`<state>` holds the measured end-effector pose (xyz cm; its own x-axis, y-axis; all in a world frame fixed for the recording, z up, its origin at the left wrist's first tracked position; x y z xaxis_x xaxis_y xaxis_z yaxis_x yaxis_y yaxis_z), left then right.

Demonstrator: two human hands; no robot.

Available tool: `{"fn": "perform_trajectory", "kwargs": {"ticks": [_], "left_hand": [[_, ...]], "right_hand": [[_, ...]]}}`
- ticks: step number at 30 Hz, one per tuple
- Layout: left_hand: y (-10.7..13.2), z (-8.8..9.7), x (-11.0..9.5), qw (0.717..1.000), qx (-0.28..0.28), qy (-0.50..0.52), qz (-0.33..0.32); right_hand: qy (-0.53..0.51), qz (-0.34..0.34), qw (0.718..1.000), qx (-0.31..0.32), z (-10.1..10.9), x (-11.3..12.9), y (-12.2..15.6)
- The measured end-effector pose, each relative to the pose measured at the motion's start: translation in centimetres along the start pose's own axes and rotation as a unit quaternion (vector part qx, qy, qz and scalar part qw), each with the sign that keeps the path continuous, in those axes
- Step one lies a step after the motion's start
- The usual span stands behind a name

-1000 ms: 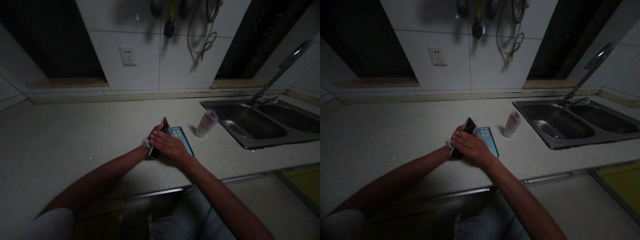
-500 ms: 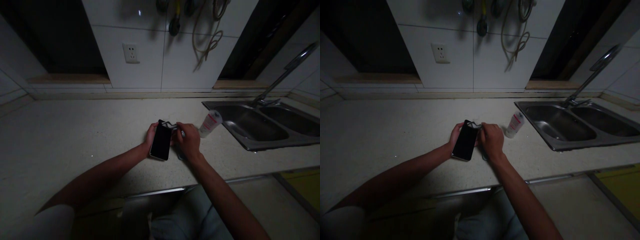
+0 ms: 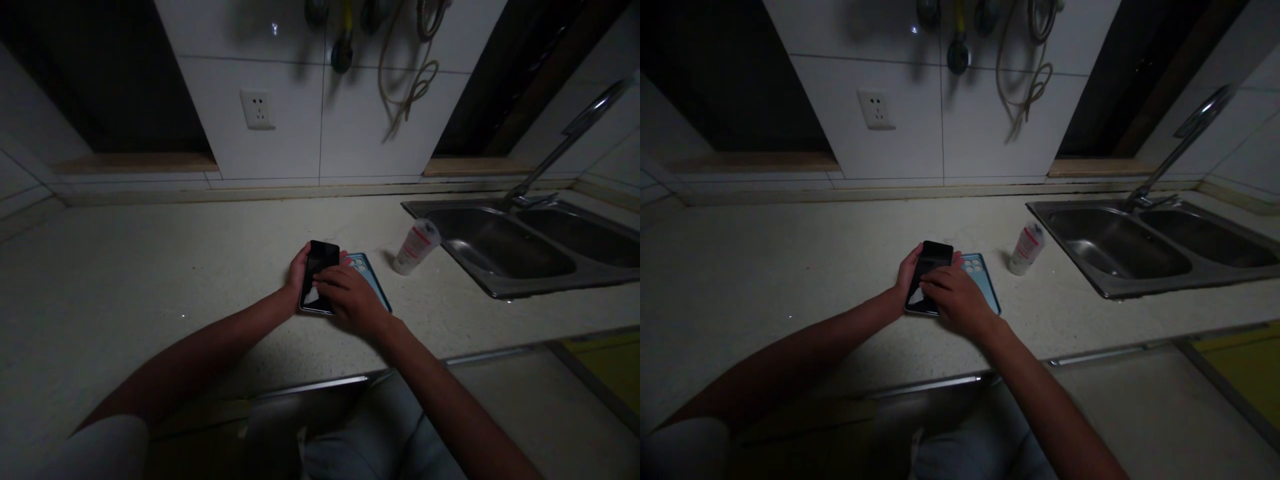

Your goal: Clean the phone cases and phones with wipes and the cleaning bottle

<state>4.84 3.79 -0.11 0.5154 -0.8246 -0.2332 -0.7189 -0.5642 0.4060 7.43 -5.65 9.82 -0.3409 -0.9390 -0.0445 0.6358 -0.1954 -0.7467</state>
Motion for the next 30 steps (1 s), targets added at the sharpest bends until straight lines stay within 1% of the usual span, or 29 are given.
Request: {"fn": "perform_trajectory", "kwargs": {"ticks": [4,8,13,16,18,21,25,28,30], "left_hand": [[0.3,0.1,-0.4,1.0,-0.004,-0.006,-0.025],[0.3,0.3,-0.6,0.999,-0.006,-0.019,-0.039],[0.2,0.5,-0.8,0.998,0.007,-0.028,-0.047],[0.2,0.6,-0.9,0.998,0.001,-0.042,-0.054],[0.2,0.7,-1.0,0.998,-0.009,-0.044,-0.052],[0.4,0.9,-1.0,0.998,-0.021,-0.027,-0.05],[0.8,0.6,-1.0,0.998,-0.01,-0.018,-0.055],[0.9,0.5,-1.2,0.998,-0.006,-0.02,-0.066],[0.8,0.6,-1.2,0.997,-0.005,-0.017,-0.069]], "right_hand": [[-0.061,0.003,0.998,0.011,0.8,0.7,0.4],[-0.094,0.005,0.995,-0.01,1.5,1.5,0.3],[-0.035,0.033,0.998,-0.027,1.3,2.5,-0.4],[0.009,0.05,0.998,-0.04,1.3,2.9,-0.8],[0.024,0.04,0.998,-0.051,1.6,2.7,-0.9],[0.027,0.009,0.998,-0.062,2.4,2.0,-0.7],[0.009,-0.013,0.997,-0.07,3.4,1.4,-0.1],[-0.014,-0.001,0.998,-0.057,2.7,1.5,-0.1],[-0.01,0.007,0.999,-0.053,1.9,1.7,-0.4]]}}
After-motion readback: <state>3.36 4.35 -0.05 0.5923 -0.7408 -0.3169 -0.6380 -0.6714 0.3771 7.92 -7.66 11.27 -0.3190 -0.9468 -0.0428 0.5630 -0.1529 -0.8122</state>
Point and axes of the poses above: each hand's wrist, its own y-axis away from the middle knuckle, its own z-axis out of the back of the hand, x = y × z, the point moved 10 cm from there along -y, towards the middle knuckle, and after that the axes turned 14 degrees about z, right-handed, at the moved point
